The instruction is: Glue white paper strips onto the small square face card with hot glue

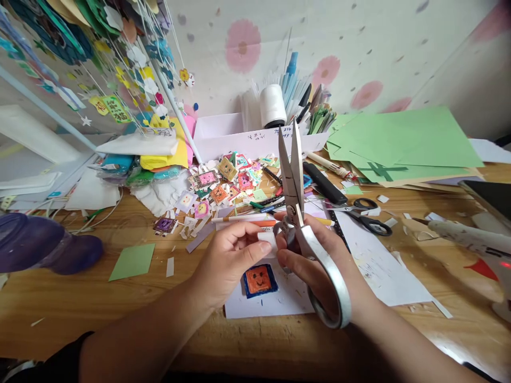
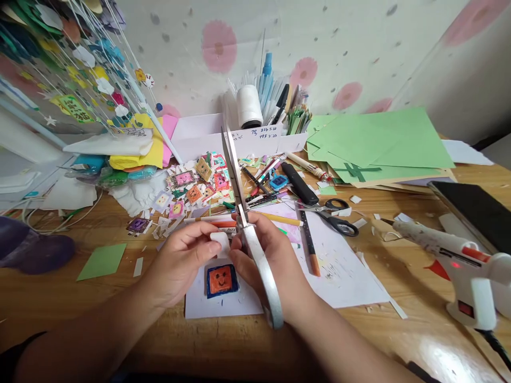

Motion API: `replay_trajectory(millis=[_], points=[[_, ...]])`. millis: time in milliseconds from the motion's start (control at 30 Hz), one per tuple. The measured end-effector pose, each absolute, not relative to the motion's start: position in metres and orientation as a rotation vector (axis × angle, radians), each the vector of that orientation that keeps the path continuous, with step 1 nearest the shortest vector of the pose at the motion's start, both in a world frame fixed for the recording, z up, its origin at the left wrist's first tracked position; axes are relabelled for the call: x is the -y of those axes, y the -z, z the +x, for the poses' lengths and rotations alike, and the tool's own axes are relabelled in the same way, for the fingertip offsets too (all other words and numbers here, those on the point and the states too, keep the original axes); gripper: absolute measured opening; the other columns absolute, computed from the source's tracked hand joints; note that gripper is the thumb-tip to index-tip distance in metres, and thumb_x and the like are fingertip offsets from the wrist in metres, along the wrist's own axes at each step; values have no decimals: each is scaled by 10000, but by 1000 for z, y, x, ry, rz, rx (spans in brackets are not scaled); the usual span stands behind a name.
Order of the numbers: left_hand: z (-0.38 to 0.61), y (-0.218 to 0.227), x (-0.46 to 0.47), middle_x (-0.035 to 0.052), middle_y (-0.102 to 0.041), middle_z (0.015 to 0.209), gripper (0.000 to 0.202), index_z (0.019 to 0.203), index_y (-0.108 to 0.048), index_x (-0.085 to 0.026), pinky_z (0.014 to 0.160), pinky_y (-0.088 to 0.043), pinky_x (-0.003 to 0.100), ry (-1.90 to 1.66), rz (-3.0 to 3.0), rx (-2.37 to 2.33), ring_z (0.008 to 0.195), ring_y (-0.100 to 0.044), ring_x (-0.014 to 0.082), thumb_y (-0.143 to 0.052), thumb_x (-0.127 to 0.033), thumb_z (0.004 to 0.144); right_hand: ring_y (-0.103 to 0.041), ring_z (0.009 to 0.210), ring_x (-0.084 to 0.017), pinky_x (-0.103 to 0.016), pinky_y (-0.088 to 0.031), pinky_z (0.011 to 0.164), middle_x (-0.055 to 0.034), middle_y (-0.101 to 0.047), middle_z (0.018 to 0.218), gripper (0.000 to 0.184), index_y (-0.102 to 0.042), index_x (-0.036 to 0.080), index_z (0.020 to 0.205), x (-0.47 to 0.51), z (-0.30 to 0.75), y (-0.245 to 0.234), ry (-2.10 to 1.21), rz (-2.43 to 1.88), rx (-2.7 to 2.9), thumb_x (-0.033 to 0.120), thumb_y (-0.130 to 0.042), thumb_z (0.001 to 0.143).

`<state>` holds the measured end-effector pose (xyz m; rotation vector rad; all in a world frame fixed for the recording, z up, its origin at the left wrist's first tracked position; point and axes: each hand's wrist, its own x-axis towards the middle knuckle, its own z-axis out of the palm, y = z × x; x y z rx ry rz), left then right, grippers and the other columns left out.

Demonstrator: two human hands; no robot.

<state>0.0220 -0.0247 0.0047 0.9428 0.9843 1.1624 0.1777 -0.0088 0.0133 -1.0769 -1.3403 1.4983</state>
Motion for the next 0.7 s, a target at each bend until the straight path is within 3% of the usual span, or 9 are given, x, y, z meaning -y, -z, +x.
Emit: replay_trajectory(millis=[133, 300, 433, 567, 700], points=[[24, -3, 24, 6, -640, 758, 81, 718, -652, -168, 695, -434, 248, -1216, 927, -1089, 740, -566, 137, -695, -231, 745, -488, 532, -103, -228, -412, 484, 36, -543, 672, 330, -546, 210, 1000, 11, 176, -12, -1499, -1076, 1381, 207, -655, 689], [23, -6, 23, 5, -624, 726, 124, 739, -648, -166, 651, -456, 265, -1141, 802, -1035, 679, -568, 136, -698, -278, 732, -510, 549, -112, -241, -432, 523, 42, -548, 666, 355, -550, 205, 1044, 11, 177, -11, -1466, -1128, 1403, 205, -651, 704], [20, -8, 24, -11, -594, 639, 179, 648, -605, -152, 631, -457, 248, -1090, 851, -1023, 613, -565, 117, -709, -279, 720, -541, 590, -131, -258, -450, 569, 35, -557, 696, 407, -520, 208, 1118, 12, 179, -12, -1479, -1135, 1355, 236, -658, 736], [17, -9, 24, -1, -602, 633, 188, 656, -606, -148, 635, -452, 244, -1173, 914, -1039, 618, -569, 120, -685, -291, 749, -543, 609, -152, -277, -452, 561, 12, -540, 728, 407, -514, 209, 1113, 20, 186, -14, -1513, -1022, 1358, 398, -642, 775], [13, -16, 22, -4, -603, 666, 180, 684, -609, -148, 657, -478, 253, -1313, 821, -1014, 638, -587, 118, -689, -295, 751, -582, 707, -204, -314, -472, 631, -41, -594, 765, 517, -512, 204, 1163, 33, 213, -10, -1474, -999, 1591, 589, -504, 818]])
